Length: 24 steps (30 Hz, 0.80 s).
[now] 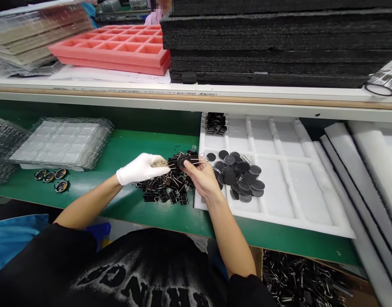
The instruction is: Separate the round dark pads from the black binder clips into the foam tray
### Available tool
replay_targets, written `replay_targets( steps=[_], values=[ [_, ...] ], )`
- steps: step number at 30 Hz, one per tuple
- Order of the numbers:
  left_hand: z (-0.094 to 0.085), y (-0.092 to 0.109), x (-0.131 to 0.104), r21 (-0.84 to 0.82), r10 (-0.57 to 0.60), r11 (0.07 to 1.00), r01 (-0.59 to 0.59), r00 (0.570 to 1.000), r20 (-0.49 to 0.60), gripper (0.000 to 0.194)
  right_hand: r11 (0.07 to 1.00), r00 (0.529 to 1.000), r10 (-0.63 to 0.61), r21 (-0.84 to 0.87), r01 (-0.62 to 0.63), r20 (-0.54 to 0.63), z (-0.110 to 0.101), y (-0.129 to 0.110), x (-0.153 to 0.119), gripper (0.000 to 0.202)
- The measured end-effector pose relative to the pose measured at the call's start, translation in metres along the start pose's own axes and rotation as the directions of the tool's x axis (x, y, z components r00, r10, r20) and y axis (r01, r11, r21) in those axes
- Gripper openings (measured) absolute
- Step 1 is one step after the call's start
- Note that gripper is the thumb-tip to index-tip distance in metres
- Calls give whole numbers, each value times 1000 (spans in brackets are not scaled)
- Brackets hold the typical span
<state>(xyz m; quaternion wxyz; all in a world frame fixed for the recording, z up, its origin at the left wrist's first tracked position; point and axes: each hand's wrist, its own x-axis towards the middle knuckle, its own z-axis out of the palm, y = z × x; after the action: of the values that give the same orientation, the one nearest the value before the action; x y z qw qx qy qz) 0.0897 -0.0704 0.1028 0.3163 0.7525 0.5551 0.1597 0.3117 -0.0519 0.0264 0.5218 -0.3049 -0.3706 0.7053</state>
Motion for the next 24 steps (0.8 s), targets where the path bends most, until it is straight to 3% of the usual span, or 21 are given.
replay_targets(
  steps=[3, 6, 12, 24],
  values=[
    [-2, 3, -1, -126, -53, 990, 58, 997, 48, 42, 1000, 997, -19, 8, 19, -78, -4, 1, 3, 44],
    [-1, 6, -1, -187, -65, 979, 80, 994, 83, 40, 1000, 996, -6, -26, 4, -84, -3, 2, 3, 48],
    [5, 2, 2, -224, -68, 970, 88, 993, 96, 44, 989, 992, -76, -131, 63, -96, 4, 7, 0, 47],
    [8, 5, 11, -265, -91, 959, 105, 994, 64, 43, 987, 984, -133, -111, 120, -119, 2, 12, 4, 44]
  ],
)
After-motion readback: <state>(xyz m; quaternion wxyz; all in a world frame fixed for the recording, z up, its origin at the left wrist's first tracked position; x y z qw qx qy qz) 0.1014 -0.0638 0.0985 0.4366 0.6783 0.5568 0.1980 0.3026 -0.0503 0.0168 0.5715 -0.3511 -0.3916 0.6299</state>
